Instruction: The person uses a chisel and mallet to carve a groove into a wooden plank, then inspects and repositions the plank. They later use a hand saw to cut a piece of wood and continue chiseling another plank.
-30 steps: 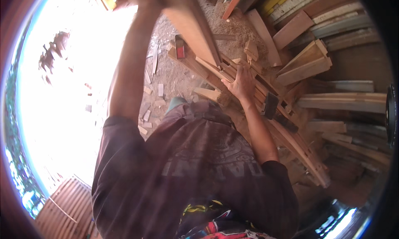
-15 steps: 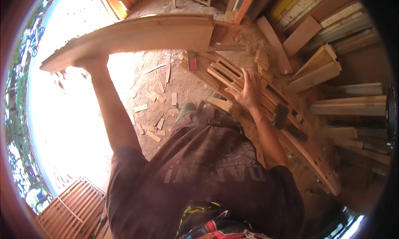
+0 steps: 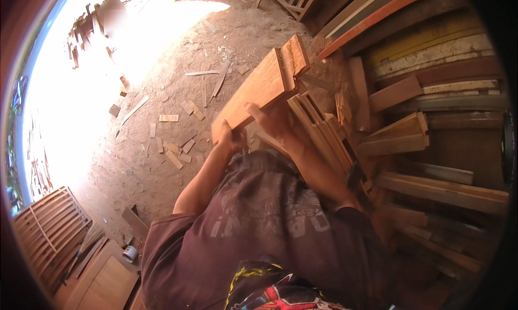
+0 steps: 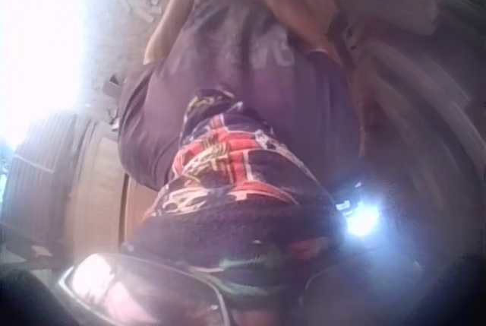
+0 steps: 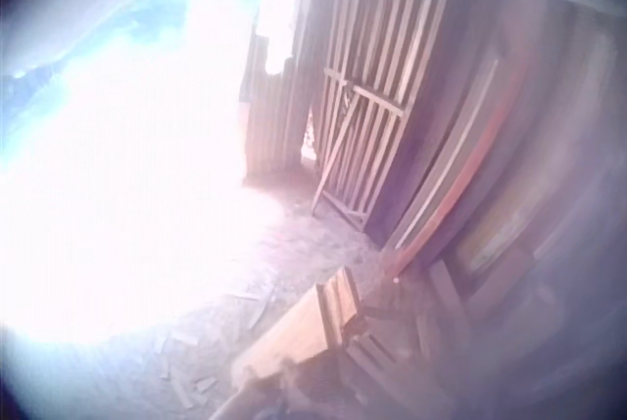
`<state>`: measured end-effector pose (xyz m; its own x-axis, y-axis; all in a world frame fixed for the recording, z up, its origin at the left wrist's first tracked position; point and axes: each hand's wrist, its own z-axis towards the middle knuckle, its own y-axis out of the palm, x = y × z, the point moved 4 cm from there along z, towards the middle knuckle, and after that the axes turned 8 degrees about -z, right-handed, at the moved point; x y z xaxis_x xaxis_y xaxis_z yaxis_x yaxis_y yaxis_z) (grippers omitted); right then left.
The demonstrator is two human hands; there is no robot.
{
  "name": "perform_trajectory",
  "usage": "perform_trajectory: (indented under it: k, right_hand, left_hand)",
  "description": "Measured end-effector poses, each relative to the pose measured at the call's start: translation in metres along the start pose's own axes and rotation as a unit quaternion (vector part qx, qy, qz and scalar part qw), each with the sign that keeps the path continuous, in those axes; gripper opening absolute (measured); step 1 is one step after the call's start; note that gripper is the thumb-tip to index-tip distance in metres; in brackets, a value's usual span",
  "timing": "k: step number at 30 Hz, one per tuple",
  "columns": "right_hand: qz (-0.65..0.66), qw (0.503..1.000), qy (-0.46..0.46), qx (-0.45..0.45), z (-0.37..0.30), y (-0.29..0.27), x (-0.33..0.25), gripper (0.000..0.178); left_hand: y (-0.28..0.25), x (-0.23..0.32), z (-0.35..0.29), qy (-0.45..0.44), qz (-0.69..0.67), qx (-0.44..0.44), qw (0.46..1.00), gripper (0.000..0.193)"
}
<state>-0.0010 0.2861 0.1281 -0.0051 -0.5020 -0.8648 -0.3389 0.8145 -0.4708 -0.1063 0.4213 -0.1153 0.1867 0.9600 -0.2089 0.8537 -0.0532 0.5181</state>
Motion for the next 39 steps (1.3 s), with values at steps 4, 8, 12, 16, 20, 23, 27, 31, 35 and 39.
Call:
perform_trajectory:
  k: [4, 8, 12, 16, 20, 23, 27, 31, 35, 39]
  right_hand:
    - [-0.084, 0.996, 0.032, 0.029, 0.017, -0.016, 0.002, 0.055]
    - [-0.112, 0.990, 0.074, -0.040, 0.018, -0.027, -0.002, 0.062]
    - [-0.132, 0.990, 0.020, -0.051, 0.017, -0.030, -0.023, 0.067]
    - [-0.121, 0.989, 0.022, -0.077, 0.022, -0.028, -0.052, 0.071]
    - [-0.142, 0.989, 0.004, -0.052, 0.035, -0.037, -0.086, 0.060]
    - [-0.156, 0.984, 0.016, -0.079, 0.054, -0.038, -0.100, 0.056]
    - [-0.217, 0.975, 0.024, -0.049, 0.076, -0.029, -0.100, 0.057]
    - [-0.236, 0.970, 0.034, -0.048, 0.091, -0.010, -0.090, 0.056]
    - [-0.266, 0.961, 0.026, -0.066, 0.105, 0.009, -0.089, 0.057]
    - [-0.266, 0.957, 0.048, -0.104, 0.114, 0.024, -0.091, 0.060]
  left_hand:
    - [-0.016, -0.007, -0.032, -0.029, 0.398, 0.092, 0.912, 0.062]
    - [0.046, 0.011, -0.057, 0.204, 0.553, 0.083, 0.804, 0.068]
    - [0.106, 0.013, -0.040, 0.409, 0.511, -0.066, 0.754, 0.081]
    - [0.123, 0.003, 0.001, 0.291, 0.496, -0.112, 0.810, 0.085]
    - [0.150, -0.004, 0.010, 0.341, 0.448, -0.189, 0.805, 0.098]
    - [0.163, -0.008, 0.008, 0.294, 0.410, -0.186, 0.843, 0.097]
    - [0.168, -0.009, 0.005, 0.226, 0.418, -0.159, 0.865, 0.080]
    - [0.168, 0.003, 0.006, 0.298, 0.392, -0.174, 0.852, 0.078]
    - [0.159, 0.014, 0.015, 0.227, 0.365, -0.190, 0.883, 0.072]
    - [0.154, 0.028, 0.012, 0.255, 0.373, -0.200, 0.870, 0.062]
